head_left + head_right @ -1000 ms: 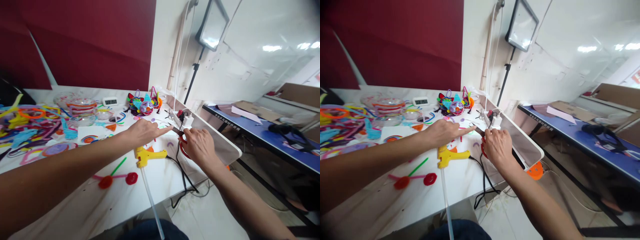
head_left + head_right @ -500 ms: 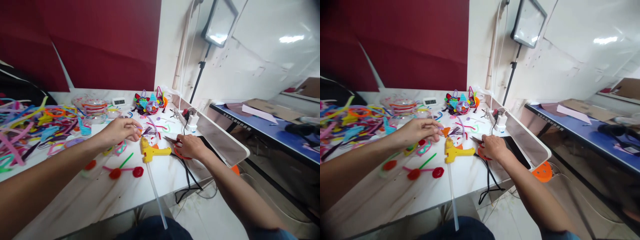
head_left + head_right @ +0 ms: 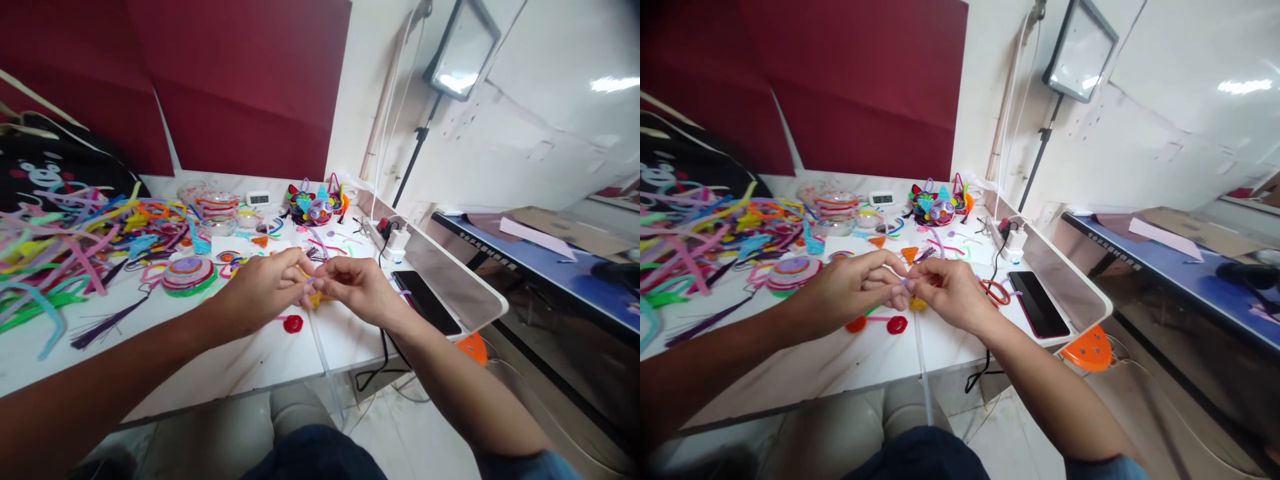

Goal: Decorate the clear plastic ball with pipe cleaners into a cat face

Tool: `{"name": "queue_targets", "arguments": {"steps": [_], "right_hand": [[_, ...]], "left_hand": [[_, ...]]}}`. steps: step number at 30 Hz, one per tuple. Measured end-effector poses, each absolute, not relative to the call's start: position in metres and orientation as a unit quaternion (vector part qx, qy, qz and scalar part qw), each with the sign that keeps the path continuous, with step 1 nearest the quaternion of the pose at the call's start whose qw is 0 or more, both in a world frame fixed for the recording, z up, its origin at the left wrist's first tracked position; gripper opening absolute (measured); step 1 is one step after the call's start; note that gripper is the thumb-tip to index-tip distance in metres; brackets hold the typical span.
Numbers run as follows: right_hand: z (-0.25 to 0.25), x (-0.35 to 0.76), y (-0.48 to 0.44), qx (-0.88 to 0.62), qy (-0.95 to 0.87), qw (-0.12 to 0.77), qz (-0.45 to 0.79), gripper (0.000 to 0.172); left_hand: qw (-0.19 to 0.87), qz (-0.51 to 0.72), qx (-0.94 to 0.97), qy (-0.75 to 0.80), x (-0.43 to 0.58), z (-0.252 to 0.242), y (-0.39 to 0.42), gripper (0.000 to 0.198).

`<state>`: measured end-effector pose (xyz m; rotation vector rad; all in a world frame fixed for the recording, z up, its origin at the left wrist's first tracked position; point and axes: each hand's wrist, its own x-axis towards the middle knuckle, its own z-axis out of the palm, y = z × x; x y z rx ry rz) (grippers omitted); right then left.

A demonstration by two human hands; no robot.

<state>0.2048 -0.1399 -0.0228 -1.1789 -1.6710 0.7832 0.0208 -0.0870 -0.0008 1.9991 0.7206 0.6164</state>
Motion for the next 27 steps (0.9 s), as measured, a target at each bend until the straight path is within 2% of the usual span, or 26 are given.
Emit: {"name": "queue_targets", "arguments": {"steps": [3, 5, 10, 13, 21, 27], "right_hand": [[-0.021, 0.199, -0.139, -0.478, -0.64, 0.48, 0.364, 0.012], [-0.018, 0.196, -0.137, -0.482, -0.612, 0.493, 0.387, 0.012], [-0.017, 0.188, -0.131, -0.484, -0.592, 0.487, 0.423, 0.015], [-0.019, 0.187, -0.125, -0.489, -0.596, 0.471, 0.428, 0.015], [-0.028, 0.188, -0.106, -0.466, -0.6, 0.473, 0.447, 0.011], [-0.036, 0.182, -0.099, -0.497, -0.642, 0.45, 0.373, 0.009]], "left_hand": [[0.393, 0.271, 0.824, 0.305, 0.015, -0.001, -0.092, 0.015], [0.317, 0.284, 0.848, 0.316, 0.011, -0.003, -0.091, 0.007], [0.112, 0.343, 0.891, 0.274, 0.005, -0.02, -0.078, 0.022], [0.045, 0.369, 0.893, 0.254, 0.005, -0.03, -0.071, 0.023], [0.044, 0.346, 0.903, 0.249, 0.002, -0.03, -0.061, 0.023], [0.072, 0.336, 0.899, 0.273, -0.002, -0.031, -0.052, 0.022]]}}
